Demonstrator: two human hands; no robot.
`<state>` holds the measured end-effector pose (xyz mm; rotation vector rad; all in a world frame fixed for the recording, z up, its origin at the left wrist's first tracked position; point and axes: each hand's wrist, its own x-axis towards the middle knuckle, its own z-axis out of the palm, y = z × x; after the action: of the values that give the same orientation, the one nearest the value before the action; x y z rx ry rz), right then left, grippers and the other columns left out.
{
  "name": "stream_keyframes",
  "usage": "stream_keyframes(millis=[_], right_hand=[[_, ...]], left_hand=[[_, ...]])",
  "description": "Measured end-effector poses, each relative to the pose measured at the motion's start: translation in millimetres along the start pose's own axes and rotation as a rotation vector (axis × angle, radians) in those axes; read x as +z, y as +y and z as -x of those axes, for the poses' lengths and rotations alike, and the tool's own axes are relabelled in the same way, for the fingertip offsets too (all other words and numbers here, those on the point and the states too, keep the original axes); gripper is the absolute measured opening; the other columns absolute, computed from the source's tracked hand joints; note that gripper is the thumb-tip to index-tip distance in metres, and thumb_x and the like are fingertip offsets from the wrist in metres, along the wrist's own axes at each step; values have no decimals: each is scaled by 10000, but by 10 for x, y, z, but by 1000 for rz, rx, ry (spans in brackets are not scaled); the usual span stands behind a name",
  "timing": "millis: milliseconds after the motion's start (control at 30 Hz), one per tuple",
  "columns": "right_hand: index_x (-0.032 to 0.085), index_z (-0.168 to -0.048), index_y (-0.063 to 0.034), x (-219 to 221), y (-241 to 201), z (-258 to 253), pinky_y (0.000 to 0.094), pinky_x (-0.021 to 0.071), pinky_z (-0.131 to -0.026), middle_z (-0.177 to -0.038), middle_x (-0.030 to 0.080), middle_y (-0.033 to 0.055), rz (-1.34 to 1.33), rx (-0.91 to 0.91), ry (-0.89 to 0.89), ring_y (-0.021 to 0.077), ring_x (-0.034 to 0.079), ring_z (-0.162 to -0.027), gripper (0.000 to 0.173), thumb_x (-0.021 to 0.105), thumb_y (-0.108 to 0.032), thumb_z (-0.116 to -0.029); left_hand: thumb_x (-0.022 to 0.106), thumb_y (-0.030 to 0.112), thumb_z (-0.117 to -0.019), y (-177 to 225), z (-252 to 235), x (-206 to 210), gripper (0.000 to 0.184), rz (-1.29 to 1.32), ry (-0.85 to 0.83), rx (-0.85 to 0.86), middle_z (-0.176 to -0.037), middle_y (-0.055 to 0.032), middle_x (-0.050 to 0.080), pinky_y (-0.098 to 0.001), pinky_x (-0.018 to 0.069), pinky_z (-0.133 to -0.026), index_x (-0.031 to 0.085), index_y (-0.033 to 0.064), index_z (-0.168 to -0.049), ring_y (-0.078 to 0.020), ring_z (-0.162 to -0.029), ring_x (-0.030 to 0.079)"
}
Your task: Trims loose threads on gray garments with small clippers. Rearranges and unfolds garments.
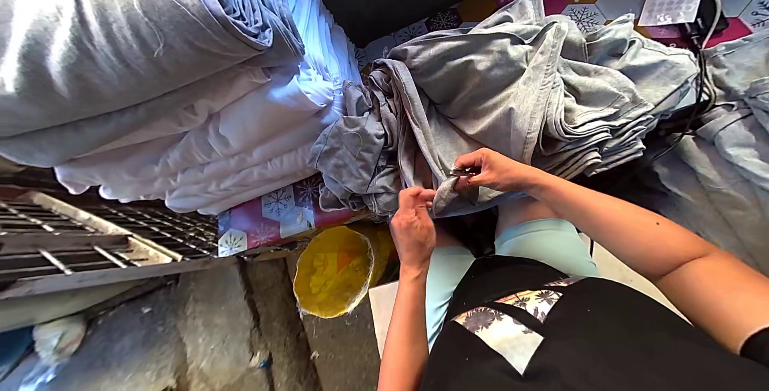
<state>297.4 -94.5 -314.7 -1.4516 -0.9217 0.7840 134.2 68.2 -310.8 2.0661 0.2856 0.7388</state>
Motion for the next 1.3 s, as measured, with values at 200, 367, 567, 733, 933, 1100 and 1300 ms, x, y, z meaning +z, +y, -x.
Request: stream_keyframes(millis=[200, 367, 567, 733, 933, 1100, 1300], right_hand=[[686, -879, -36, 90, -38, 92, 161, 508, -627, -761, 653, -39, -165, -11, 98, -13, 589, -663, 53, 730, -14, -898], [693, -887, -46, 187, -22, 106, 164, 522, -651, -778, 662, -47, -231, -8, 96, -11, 601, -689, 49, 720, -8, -904], [691, -1036, -46, 114, -102, 226, 193, 536, -706, -953, 696, -7, -71, 25, 243, 4, 624, -779, 119, 658, -146, -981], [689, -1067, -50, 136, -250, 471, 366, 529, -632, -866, 657, 38, 514, -57, 392, 130, 613, -712, 357, 515, -361, -1047], [710, -950, -21, 323, -190, 496, 381, 463, -448, -761, 659, 86, 852, -279, 442, 204, 608, -552, 404, 620, -413, -994], [723, -902, -29, 317, -193, 481, 354, 411, -402, -670, 593, 65, 929, -369, 469, 198, 568, -497, 435, 588, -429, -1007], [731, -861, -42, 339, -180, 486, 342, 382, -395, -622, 556, 52, 964, -405, 505, 189, 539, -474, 403, 595, -393, -1005]], left_hand=[[453, 210, -1090, -297, 129, -992, 388, -749, 42, -526, -1155, -289, 684, -612, 459, -997, 693, -94, -1115, -462, -1140, 640], [654, 151, -966, -63, 123, -282, 301, 27, -57, -255, -1145, -145, 695, -349, 553, -952, 625, -72, -1165, -172, -1068, 675], [682, -84, -894, 235, -84, 179, 272, 633, -99, -509, -887, 5, 704, -254, 586, -790, 560, 62, -1088, -61, -822, 684], [660, -92, -912, 343, -97, 87, 241, 636, -66, -512, -846, -5, 728, -241, 586, -771, 563, 65, -1066, -62, -785, 699], [671, -63, -920, 419, -107, 40, 239, 533, -100, -472, -854, -4, 737, -234, 581, -755, 562, 65, -1090, -57, -783, 704], [661, -62, -928, 449, -111, 29, 244, 527, -105, -471, -846, -3, 743, -227, 577, -750, 552, 70, -1102, -51, -778, 707], [663, -71, -923, 424, -105, 38, 253, 520, -112, -473, -858, -15, 753, -219, 575, -742, 550, 65, -1104, -53, -783, 712]])
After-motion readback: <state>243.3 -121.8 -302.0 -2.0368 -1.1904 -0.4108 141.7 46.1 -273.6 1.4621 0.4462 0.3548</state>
